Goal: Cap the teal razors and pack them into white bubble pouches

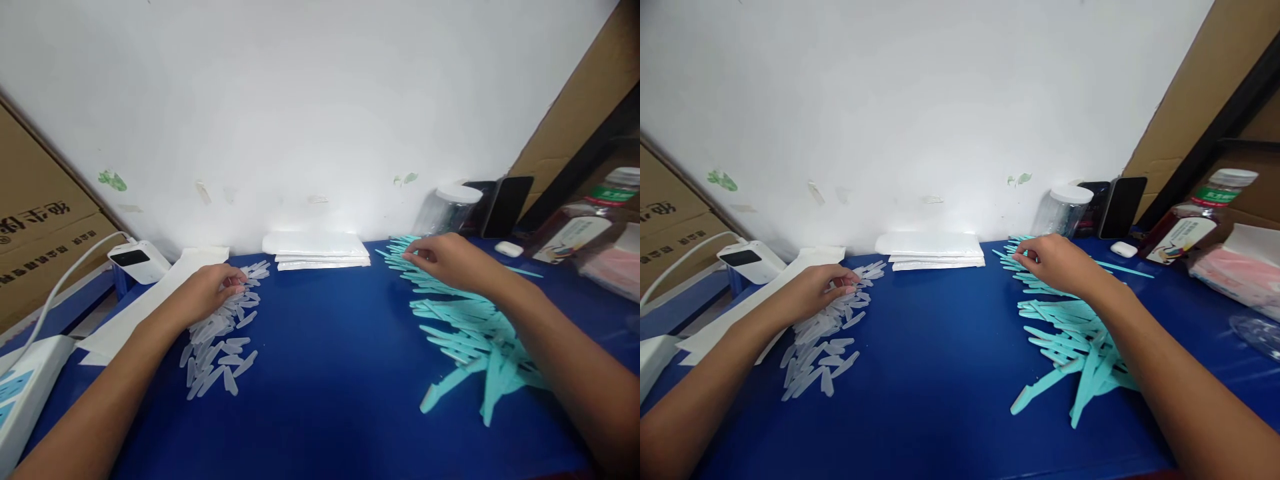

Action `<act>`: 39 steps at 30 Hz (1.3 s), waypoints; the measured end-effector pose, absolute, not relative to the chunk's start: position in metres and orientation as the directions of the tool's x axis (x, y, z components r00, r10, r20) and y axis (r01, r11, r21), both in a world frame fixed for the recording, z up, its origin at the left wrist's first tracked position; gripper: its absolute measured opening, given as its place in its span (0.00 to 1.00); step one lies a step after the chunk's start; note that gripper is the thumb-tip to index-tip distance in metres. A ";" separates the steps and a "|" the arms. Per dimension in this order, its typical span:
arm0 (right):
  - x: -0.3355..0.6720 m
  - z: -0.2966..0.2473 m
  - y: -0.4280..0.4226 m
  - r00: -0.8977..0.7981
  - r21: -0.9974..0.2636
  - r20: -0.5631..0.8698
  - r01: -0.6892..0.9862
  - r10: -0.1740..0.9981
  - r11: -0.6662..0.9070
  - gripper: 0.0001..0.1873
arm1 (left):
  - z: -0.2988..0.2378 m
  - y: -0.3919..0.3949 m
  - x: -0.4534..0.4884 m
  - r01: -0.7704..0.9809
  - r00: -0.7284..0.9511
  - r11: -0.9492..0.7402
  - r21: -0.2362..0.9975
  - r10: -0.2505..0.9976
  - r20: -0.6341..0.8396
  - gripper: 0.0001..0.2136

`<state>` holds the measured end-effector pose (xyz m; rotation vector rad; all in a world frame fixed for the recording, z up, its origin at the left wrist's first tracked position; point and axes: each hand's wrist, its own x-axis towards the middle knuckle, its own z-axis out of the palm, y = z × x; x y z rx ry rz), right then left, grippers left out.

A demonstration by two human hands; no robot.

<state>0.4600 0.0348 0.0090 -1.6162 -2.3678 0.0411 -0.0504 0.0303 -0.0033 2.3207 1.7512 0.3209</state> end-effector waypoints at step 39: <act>0.465 0.004 0.037 -0.326 -0.313 0.098 0.887 0.940 0.340 0.10 | 0.001 -0.027 0.056 0.331 0.118 -0.262 0.906 0.965 0.235 0.14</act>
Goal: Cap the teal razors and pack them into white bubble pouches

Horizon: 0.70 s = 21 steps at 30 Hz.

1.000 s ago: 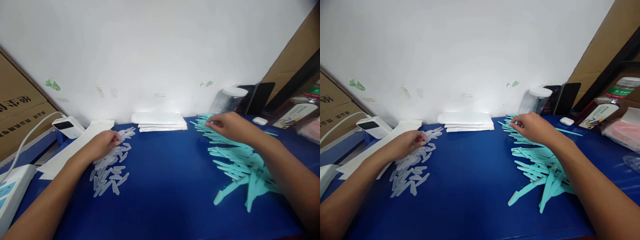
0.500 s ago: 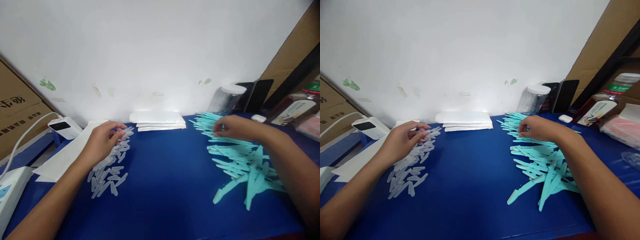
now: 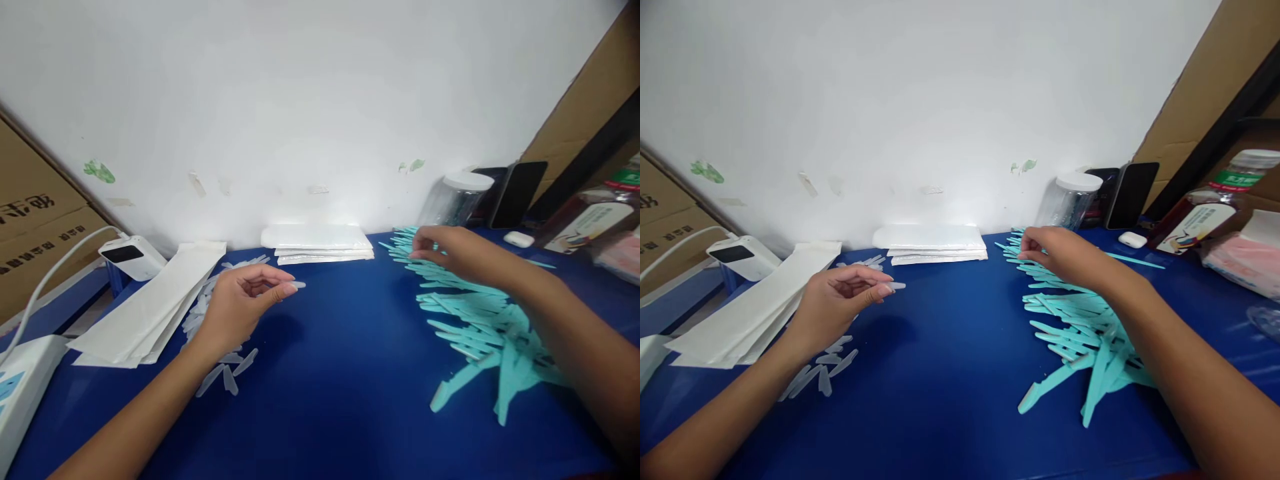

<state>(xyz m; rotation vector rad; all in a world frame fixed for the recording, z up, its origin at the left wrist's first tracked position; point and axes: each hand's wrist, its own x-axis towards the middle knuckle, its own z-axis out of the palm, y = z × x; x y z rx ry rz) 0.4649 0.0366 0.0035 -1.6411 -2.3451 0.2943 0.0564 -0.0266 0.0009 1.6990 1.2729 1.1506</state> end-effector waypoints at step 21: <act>0.375 -0.002 -0.026 -0.568 -0.522 0.382 0.518 0.729 0.677 0.09 | -0.021 -0.042 0.074 0.297 0.416 -0.068 0.953 0.907 -0.064 0.17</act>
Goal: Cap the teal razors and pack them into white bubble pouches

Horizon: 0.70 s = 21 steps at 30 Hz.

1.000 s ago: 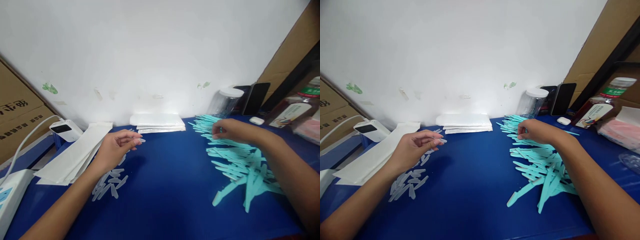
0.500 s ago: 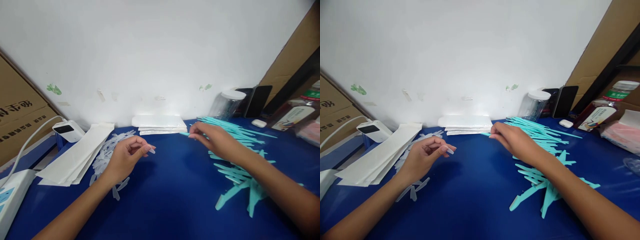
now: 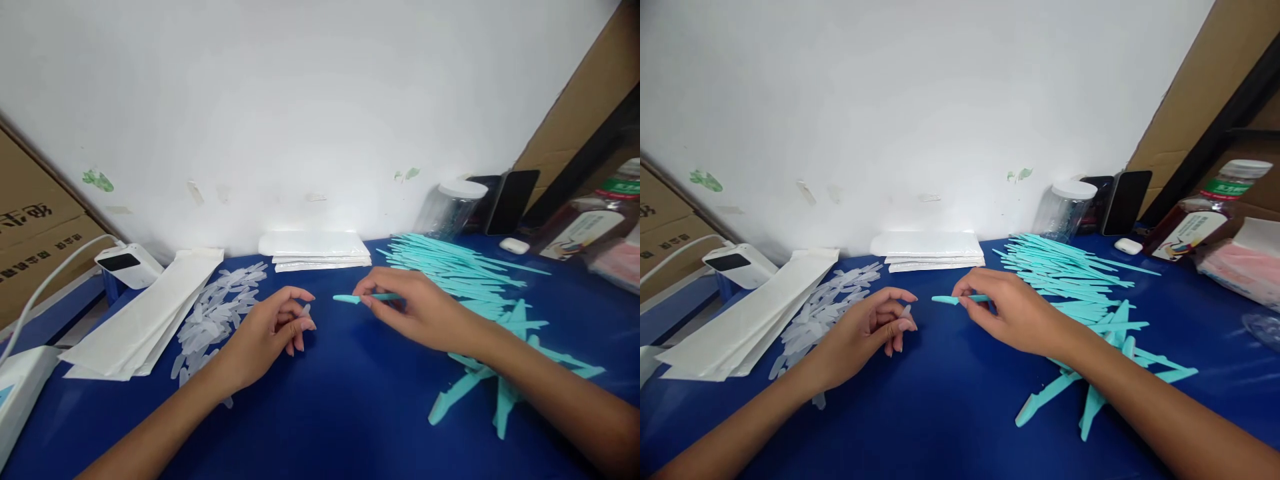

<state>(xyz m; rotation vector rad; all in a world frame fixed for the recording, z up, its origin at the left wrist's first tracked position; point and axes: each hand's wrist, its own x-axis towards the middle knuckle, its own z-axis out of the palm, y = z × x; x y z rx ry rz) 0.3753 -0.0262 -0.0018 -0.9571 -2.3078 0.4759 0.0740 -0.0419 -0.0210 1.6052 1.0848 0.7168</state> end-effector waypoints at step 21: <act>0.367 -0.011 -0.032 -0.655 -0.539 0.435 0.359 0.618 0.762 0.11 | -0.017 -0.047 0.081 0.373 0.450 -0.132 0.918 0.892 -0.055 0.14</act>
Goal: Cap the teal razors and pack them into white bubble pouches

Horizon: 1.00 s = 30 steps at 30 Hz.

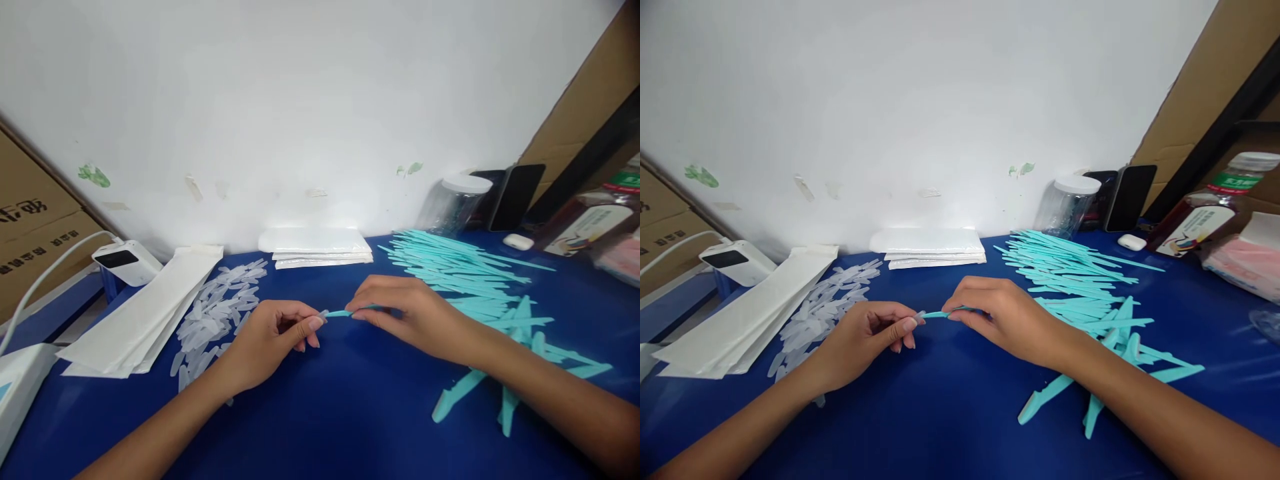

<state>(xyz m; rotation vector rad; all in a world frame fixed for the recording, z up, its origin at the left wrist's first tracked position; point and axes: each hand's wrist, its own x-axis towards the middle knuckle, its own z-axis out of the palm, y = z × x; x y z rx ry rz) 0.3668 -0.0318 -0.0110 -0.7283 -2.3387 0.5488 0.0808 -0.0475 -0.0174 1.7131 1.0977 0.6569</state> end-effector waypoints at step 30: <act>0.364 -0.007 -0.035 -0.565 -0.663 0.355 0.409 0.744 0.627 0.08 | -0.024 -0.045 0.071 0.494 0.472 -0.767 0.409 0.632 0.615 0.10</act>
